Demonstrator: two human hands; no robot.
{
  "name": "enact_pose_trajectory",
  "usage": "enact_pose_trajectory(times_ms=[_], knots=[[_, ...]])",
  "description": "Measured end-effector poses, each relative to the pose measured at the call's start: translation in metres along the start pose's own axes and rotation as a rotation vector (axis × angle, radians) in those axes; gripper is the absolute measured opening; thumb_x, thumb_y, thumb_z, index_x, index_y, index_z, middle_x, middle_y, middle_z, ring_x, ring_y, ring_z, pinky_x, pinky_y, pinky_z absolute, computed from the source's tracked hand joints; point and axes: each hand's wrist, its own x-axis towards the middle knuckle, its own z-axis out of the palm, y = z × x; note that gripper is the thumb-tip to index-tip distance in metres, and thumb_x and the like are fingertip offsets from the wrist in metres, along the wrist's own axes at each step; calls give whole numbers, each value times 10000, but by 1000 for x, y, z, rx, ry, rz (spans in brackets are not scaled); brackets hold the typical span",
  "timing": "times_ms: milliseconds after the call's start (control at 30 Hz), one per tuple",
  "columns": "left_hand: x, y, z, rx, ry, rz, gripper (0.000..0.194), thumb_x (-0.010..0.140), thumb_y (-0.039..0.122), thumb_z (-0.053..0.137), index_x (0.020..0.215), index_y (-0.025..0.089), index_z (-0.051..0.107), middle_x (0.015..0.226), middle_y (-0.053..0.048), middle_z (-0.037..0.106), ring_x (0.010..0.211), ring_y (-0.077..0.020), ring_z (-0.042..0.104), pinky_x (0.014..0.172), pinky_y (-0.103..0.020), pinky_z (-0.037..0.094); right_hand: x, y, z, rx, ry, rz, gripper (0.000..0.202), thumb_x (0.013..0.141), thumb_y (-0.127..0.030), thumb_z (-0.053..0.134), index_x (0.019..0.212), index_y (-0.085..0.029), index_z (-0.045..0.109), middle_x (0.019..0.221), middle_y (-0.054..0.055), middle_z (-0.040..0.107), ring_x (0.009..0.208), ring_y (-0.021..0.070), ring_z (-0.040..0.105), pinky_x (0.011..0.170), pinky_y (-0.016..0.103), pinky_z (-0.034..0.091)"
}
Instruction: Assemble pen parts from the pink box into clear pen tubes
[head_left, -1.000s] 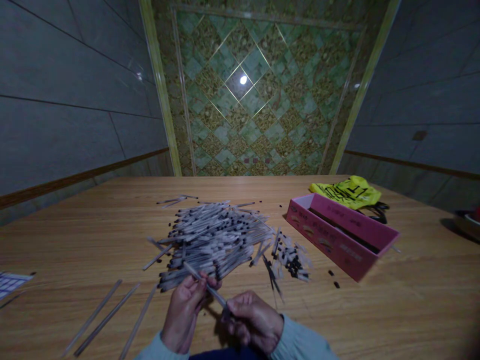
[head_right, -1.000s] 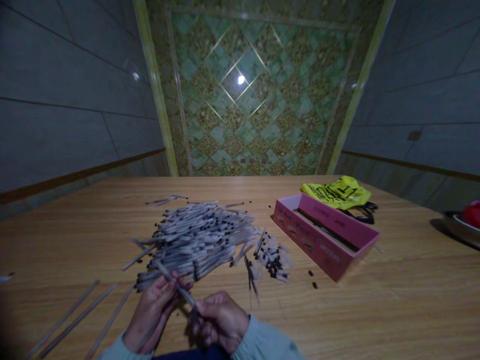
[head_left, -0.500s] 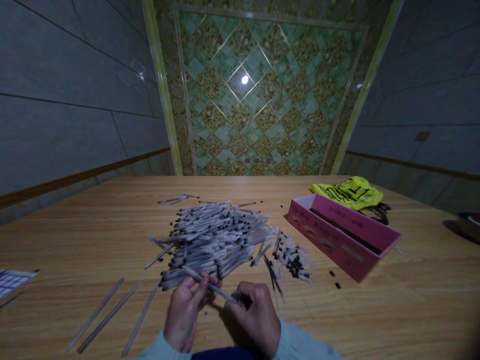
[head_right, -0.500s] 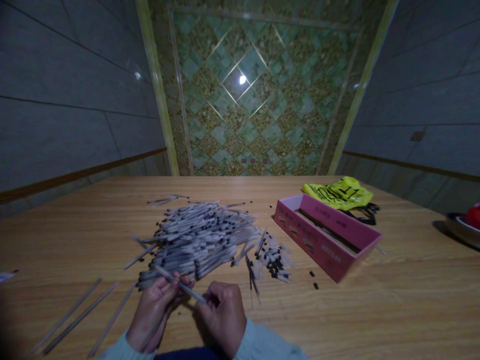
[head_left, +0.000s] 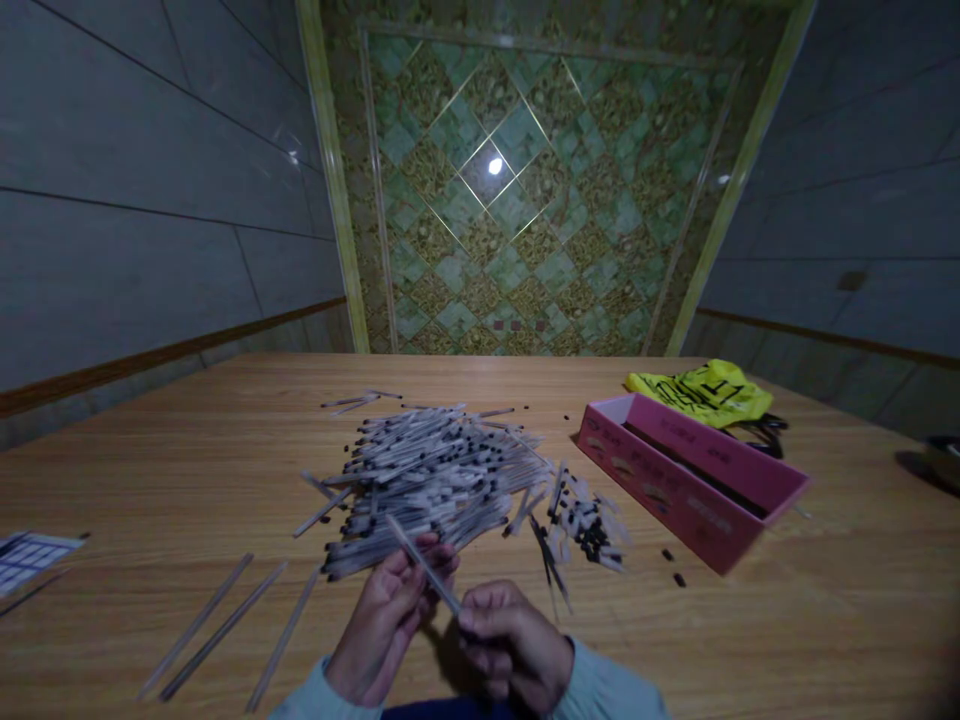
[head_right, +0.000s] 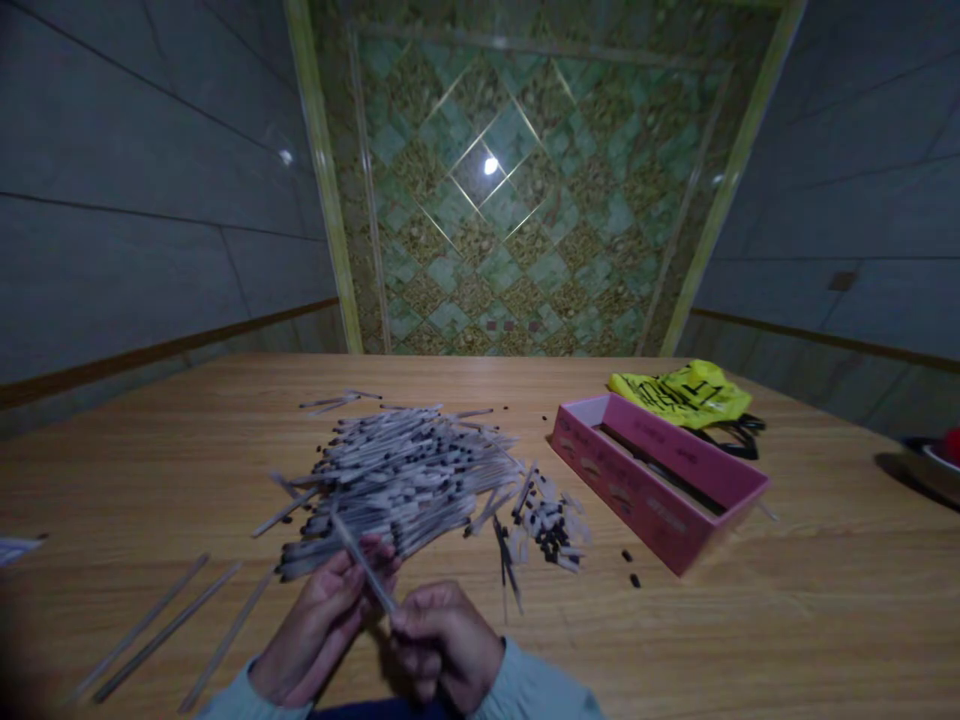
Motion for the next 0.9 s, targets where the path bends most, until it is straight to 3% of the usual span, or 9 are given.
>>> enact_pose_trajectory(times_ms=[133,300,367,467,567,633,700,767,900], knots=[[-1,0,-2,1,17,17,234,596,233,785,790,173,667,717,-19,695,770,-157,664,794,-261,496,-5,-5,-2,115,-96,89,317,542,-326,760,558,-146,500,422,-63,446,304,11,234,284,148,140],[0,1,-4,89,78,74,253,584,246,791,772,144,656,671,-19,686,691,-144,656,801,-283,502,-2,0,-1,-79,110,-11,363,524,-398,762,564,-152,498,396,-66,444,312,30,291,331,174,144],[0,1,-4,109,131,44,289,566,257,800,780,141,646,693,-36,699,727,-174,670,763,-286,515,-1,1,1,-276,235,-133,354,537,-382,749,544,-160,475,407,-75,411,358,41,311,377,184,171],[0,-1,-2,130,216,1,332,547,262,809,796,136,631,732,-70,717,768,-205,681,696,-268,524,-6,-1,5,-814,428,-424,233,650,-272,664,543,-148,499,479,-47,427,470,68,363,466,209,204],[0,-2,1,116,283,-6,338,546,239,810,803,132,617,752,-85,721,756,-194,684,665,-247,523,-13,-4,9,-1344,473,-735,142,746,-185,521,610,-154,546,578,7,520,556,104,434,522,240,211],[0,-2,2,92,297,-13,333,548,223,810,801,133,614,757,-78,719,746,-185,683,664,-246,523,-16,-3,10,-1482,469,-822,148,758,-170,482,625,-161,546,592,20,534,560,110,442,525,250,203],[1,-2,2,87,264,-29,315,563,223,802,798,133,612,750,-73,714,741,-181,680,664,-246,523,-15,-1,10,-1383,513,-761,150,748,-195,512,603,-164,527,564,6,510,538,104,428,514,244,202],[1,-2,2,76,197,-32,292,593,237,787,800,136,608,740,-68,707,745,-176,676,662,-240,518,-11,0,10,-1070,520,-605,211,716,-275,598,576,-164,486,515,-28,448,504,88,394,490,223,207],[1,1,0,-46,80,-3,275,608,207,779,808,166,595,764,-38,693,783,-161,663,720,-248,510,-4,-1,7,-349,178,-291,449,637,-558,669,621,-157,466,484,-57,426,402,47,346,401,176,211]])
